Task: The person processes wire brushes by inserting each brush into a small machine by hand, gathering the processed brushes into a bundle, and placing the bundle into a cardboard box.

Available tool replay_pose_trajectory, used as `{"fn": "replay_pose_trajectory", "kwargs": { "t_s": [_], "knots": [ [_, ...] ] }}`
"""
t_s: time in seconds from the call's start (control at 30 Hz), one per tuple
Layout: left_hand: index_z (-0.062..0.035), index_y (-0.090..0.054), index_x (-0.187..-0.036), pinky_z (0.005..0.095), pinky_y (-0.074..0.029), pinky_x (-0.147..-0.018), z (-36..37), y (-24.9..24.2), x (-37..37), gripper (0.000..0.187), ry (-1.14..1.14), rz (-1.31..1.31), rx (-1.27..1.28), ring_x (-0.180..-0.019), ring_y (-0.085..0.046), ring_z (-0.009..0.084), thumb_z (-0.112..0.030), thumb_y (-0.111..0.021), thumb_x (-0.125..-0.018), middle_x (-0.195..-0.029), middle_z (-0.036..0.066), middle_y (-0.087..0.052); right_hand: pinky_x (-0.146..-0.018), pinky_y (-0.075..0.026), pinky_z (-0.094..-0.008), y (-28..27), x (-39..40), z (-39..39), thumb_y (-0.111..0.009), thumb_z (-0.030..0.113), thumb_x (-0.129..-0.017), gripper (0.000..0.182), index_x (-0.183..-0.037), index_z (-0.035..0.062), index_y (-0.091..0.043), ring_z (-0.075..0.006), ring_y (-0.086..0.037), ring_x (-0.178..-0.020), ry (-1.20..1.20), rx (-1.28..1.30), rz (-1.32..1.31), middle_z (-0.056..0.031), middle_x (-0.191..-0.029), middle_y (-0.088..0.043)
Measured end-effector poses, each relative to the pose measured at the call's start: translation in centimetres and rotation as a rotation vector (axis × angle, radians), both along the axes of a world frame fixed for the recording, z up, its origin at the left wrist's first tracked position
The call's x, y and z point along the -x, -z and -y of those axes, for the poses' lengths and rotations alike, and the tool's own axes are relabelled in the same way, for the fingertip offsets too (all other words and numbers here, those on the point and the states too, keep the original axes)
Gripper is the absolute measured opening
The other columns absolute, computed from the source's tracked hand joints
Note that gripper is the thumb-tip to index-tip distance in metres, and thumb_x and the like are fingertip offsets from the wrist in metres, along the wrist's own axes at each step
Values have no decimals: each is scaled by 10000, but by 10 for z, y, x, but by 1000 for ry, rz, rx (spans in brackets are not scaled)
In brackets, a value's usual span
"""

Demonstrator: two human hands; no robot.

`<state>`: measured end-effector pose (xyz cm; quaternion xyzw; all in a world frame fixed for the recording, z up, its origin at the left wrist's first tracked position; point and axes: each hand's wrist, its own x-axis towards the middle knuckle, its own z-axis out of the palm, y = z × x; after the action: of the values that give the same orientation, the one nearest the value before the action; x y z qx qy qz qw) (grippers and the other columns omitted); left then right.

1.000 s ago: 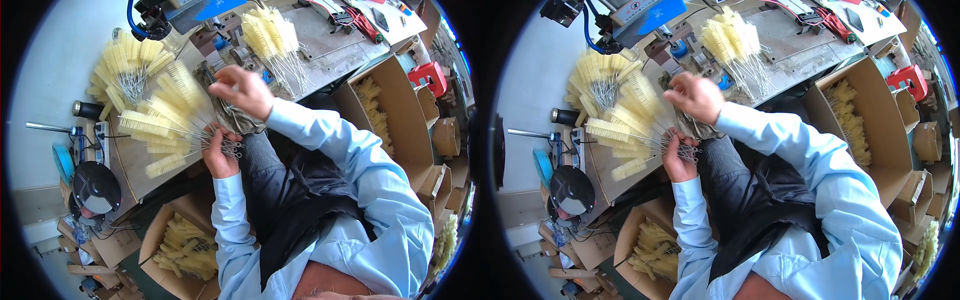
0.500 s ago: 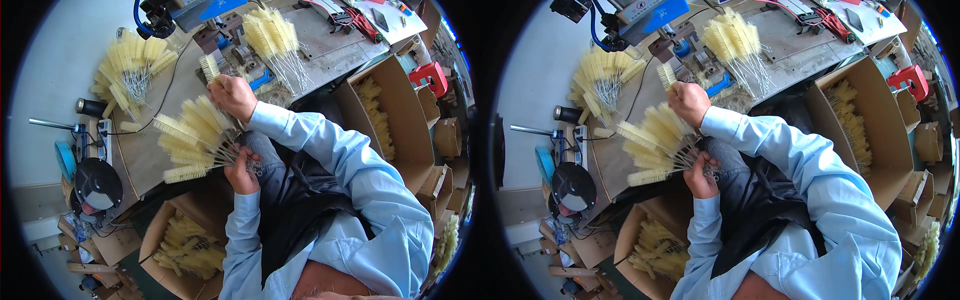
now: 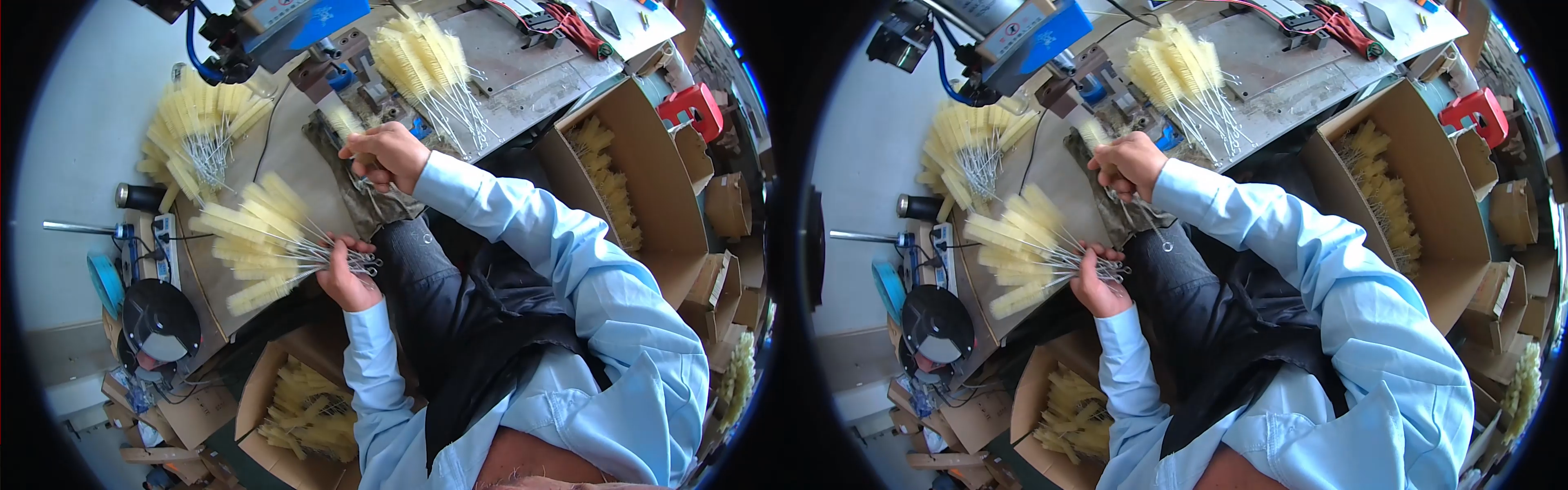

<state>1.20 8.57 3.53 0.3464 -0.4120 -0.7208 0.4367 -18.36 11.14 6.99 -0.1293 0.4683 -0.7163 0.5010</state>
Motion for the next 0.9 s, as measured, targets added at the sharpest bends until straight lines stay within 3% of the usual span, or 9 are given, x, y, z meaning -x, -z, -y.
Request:
{"fn": "replay_pose_trajectory", "kwargs": {
  "t_s": [0.03, 0.13, 0.17, 0.4, 0.47, 0.57, 0.7, 0.77, 0.9],
  "knots": [
    [16, -520, -963, 304, -504, -626, 6, -4, 7, 142, 6, 18, -15, -621, -577, 187, -100, -555, -888, -804, 100, -567, -386, -405, -283, -1, 3, 2, -538, 322, -998, 397, -1017, -69, -604, -130, -471, -421, -54, -19, 0, -112, -687, -620],
    [22, -533, -960, 300, -502, -631, 25, -6, 31, 141, -64, 14, -5, -629, -577, 186, -92, -557, -881, -798, 98, -570, -431, -490, -311, -17, 4, 4, -487, 446, -1008, 512, -1060, -58, -563, -180, -580, -487, -52, -43, 160, -163, -794, -665],
    [22, -533, -960, 300, -502, -631, 33, -1, 37, 141, -56, 16, -7, -629, -577, 186, -92, -557, -881, -798, 98, -570, -514, -560, -390, -15, 8, 6, -405, 557, -1000, 629, -1122, -52, -505, -256, -662, -614, -104, -10, 171, -215, -921, -671],
    [53, -514, -1015, 323, -535, -674, 57, 14, 41, 194, -59, -52, 57, -664, -585, 189, -65, -561, -868, -815, 105, -580, -622, -573, -489, -27, 8, 17, -396, 603, -973, 672, -1150, -42, -462, -354, -675, -774, -116, 36, 425, -214, -986, -642],
    [57, -507, -1025, 328, -541, -686, 58, 16, 40, 205, -73, -74, 41, -674, -587, 190, -65, -561, -869, -821, 105, -581, -564, -540, -417, -26, 1, 25, -465, 516, -979, 564, -1115, -30, -503, -281, -645, -705, -88, -6, 462, -154, -885, -632],
    [57, -513, -1013, 332, -543, -692, 60, 18, 39, 191, -65, -83, 43, -687, -589, 188, -69, -555, -876, -824, 100, -578, -443, -357, -286, -5, -8, 35, -540, 281, -984, 279, -986, 6, -588, -121, -451, -524, -137, -26, 360, -45, -697, -547],
    [49, -520, -1017, 345, -544, -693, 62, 22, 38, 188, -39, -94, 30, -700, -590, 188, -75, -560, -883, -834, 95, -576, -395, -355, -280, 3, -27, 20, -553, 226, -987, 242, -929, -7, -580, -105, -429, -453, -6, -41, 138, -13, -629, -496],
    [47, -522, -1020, 349, -545, -695, 61, 21, 37, 189, -35, -96, 45, -705, -590, 188, -77, -562, -884, -836, 93, -575, -365, -370, -271, 4, -24, 2, -556, 233, -992, 269, -887, -14, -572, -100, -448, -420, 121, -63, -204, -15, -601, -494],
    [36, -534, -1020, 360, -547, -691, 56, 13, 40, 196, -59, -85, 41, -714, -587, 185, -96, -577, -881, -836, 80, -575, -342, -345, -240, 14, -4, -29, -526, 242, -1018, 285, -892, -9, -575, -83, -438, -393, 254, -77, -286, -21, -618, -509]
  ]
}}
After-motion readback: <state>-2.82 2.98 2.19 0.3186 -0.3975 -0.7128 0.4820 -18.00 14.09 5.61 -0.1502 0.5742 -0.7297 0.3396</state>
